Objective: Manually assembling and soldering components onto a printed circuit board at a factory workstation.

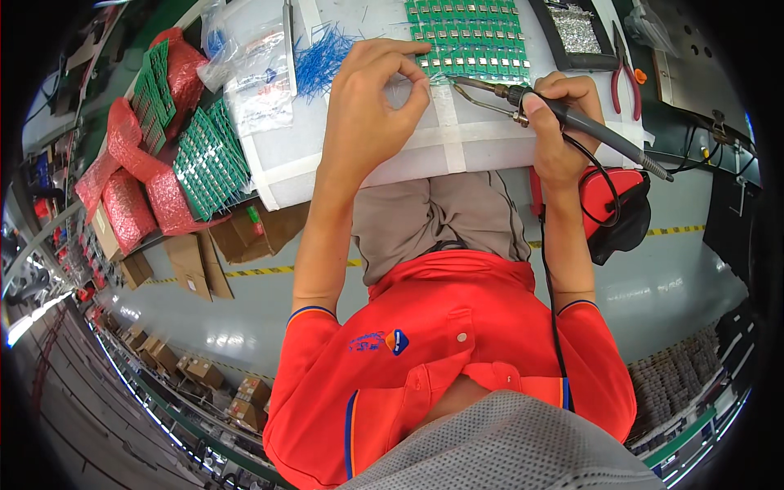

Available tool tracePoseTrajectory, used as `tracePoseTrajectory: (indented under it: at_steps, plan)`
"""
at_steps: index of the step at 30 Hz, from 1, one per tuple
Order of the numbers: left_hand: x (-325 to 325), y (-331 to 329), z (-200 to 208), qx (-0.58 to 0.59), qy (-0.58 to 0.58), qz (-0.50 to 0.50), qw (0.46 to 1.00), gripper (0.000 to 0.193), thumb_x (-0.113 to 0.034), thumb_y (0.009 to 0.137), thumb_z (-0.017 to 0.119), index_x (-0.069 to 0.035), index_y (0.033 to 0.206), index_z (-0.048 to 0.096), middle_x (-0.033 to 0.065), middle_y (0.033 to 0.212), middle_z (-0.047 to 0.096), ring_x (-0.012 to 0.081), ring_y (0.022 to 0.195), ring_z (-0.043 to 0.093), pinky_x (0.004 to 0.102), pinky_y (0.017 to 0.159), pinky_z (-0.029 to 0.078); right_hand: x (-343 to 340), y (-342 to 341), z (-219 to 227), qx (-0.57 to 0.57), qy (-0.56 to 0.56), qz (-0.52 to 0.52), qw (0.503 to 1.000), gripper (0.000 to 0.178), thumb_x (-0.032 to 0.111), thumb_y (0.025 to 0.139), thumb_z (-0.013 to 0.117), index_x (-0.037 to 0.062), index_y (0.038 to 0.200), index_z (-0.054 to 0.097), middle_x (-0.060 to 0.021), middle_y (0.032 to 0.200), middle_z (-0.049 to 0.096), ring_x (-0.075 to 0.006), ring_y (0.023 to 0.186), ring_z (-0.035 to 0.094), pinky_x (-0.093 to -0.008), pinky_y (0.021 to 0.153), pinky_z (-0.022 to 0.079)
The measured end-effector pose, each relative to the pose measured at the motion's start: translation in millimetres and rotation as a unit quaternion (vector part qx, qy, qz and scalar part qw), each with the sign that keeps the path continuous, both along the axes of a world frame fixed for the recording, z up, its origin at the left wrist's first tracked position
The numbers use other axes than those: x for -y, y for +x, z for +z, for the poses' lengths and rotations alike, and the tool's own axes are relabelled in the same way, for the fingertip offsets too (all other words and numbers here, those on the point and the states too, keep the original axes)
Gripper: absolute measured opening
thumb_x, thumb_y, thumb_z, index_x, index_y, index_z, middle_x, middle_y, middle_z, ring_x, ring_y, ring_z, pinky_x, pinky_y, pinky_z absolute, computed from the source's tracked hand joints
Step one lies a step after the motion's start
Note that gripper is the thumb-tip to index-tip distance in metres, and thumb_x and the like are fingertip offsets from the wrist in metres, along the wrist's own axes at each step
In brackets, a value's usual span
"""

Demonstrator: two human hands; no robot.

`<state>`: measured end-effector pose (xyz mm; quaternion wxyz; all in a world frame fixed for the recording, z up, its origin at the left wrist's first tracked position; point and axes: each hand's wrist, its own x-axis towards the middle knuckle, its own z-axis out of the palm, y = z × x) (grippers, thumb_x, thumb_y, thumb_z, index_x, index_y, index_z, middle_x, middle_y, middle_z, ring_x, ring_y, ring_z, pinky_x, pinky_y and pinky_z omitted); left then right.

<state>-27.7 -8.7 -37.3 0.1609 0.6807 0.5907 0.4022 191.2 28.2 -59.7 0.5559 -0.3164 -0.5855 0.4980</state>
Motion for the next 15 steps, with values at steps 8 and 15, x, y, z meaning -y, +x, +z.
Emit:
tracePoseTrajectory:
  at_steps: [8,15]
  plan:
    - [-0.6,0.1,0.7,-0.011,0.002,-0.005,1.0,0.005,-0.004,0.077,0.068,-0.002,0.076,0.063,0.0081,0.109,0.073,0.03,0.1,0.061,0.0389,0.088,0.049,-1.5,1.2,-1.4,0.008,0.018,0.002,1.0,0.021,-0.008,0.083,0.063,0.0029,0.094,0.047,-0.0053,0.08,0.052,-0.0086,0.07,0.044,-0.0226,0.062,0.038]
    - [0.5,-1.4,2.0,-0.024,-0.011,0.003,1.0,0.005,-0.006,0.078,0.069,-0.003,0.079,0.066,0.006,0.113,0.073,0.0265,0.104,0.063,0.035,0.091,0.049,-0.6,1.9,-4.1,-0.04,0.027,-0.027,0.998,0.02,-0.007,0.082,0.061,0.0028,0.093,0.047,-0.0064,0.079,0.051,-0.0103,0.071,0.043,-0.0233,0.063,0.038]
